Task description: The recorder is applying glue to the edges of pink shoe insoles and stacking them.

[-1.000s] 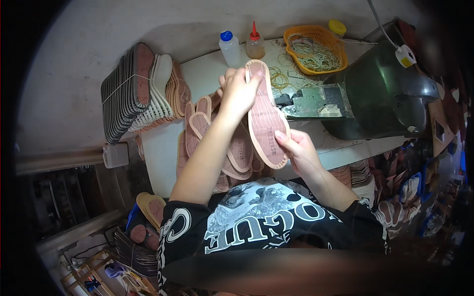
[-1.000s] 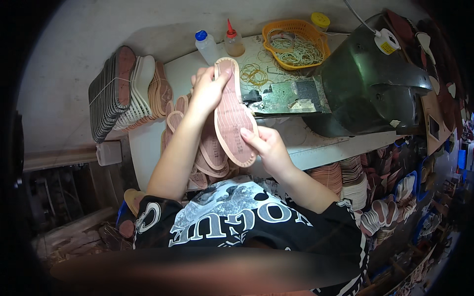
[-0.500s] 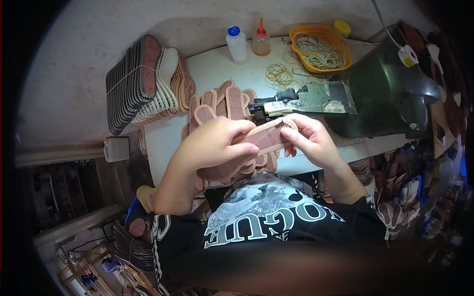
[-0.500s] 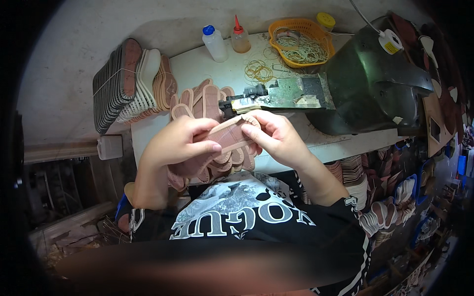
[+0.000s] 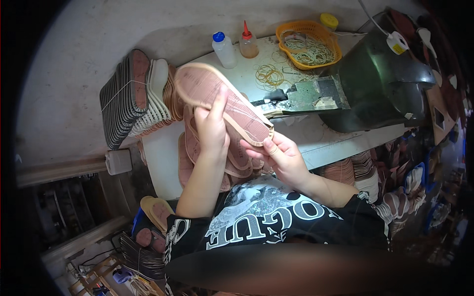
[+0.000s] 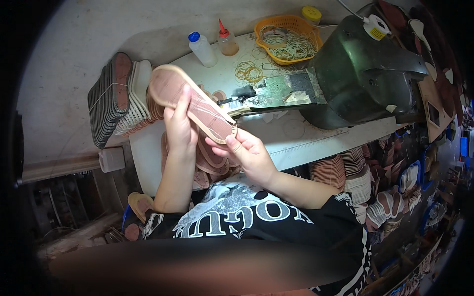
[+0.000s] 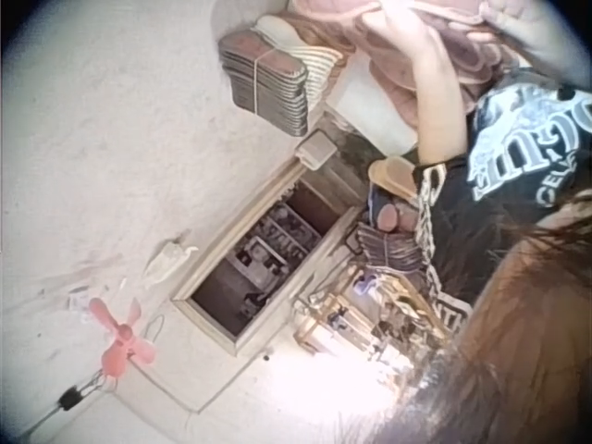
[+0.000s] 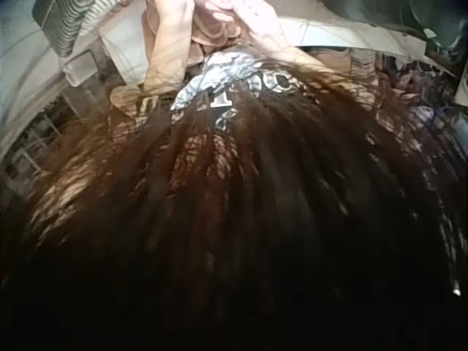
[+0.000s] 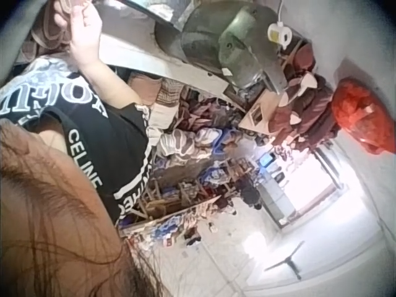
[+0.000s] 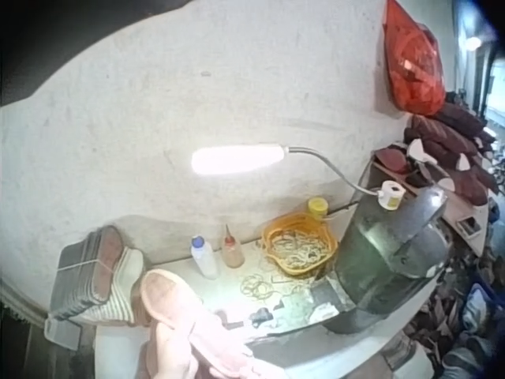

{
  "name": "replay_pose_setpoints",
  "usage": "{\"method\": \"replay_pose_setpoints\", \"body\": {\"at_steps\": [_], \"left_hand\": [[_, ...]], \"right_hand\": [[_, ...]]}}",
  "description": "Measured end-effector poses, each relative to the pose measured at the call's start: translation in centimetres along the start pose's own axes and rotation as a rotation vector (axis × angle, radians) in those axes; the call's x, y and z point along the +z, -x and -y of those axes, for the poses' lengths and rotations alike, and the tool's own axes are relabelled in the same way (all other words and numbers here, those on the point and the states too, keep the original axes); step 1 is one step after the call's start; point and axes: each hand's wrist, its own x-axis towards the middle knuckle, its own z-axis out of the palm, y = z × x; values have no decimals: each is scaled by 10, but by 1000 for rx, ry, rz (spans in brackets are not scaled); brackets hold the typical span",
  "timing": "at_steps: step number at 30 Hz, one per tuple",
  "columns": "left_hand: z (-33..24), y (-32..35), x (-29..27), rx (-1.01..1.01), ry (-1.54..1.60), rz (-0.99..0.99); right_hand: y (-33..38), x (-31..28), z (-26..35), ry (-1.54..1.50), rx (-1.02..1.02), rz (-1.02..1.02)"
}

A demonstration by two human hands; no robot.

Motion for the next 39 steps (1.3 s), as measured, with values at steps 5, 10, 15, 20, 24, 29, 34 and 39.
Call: {"method": "replay_pose_setpoints", "body": {"at_steps": [5,10,15,20,24,29,34,39], "left_hand": [[35,-25,15,-124,-80,-53],[39,-38,19,-67,-206,-38],[38,-57,23,-28,-345,-30],[38,-61,19,-4,-397,-122],[33,-54,14,17,-324,-217],[-2,-40,13,218,-184,-254],[-26,-6,12,310,-53,-295],[-14,39,-3,373,2,-7]], "right_hand": [[-5,-17,-3,161,148,-33],[-22,-35,-1,139,162,-51],[-34,-28,4,111,195,-84],[-44,-19,11,41,224,-167],[-46,-16,16,43,270,-144],[-28,-24,24,163,336,-29],[-9,-5,27,325,-87,-45],[0,11,40,578,-270,6]]}}
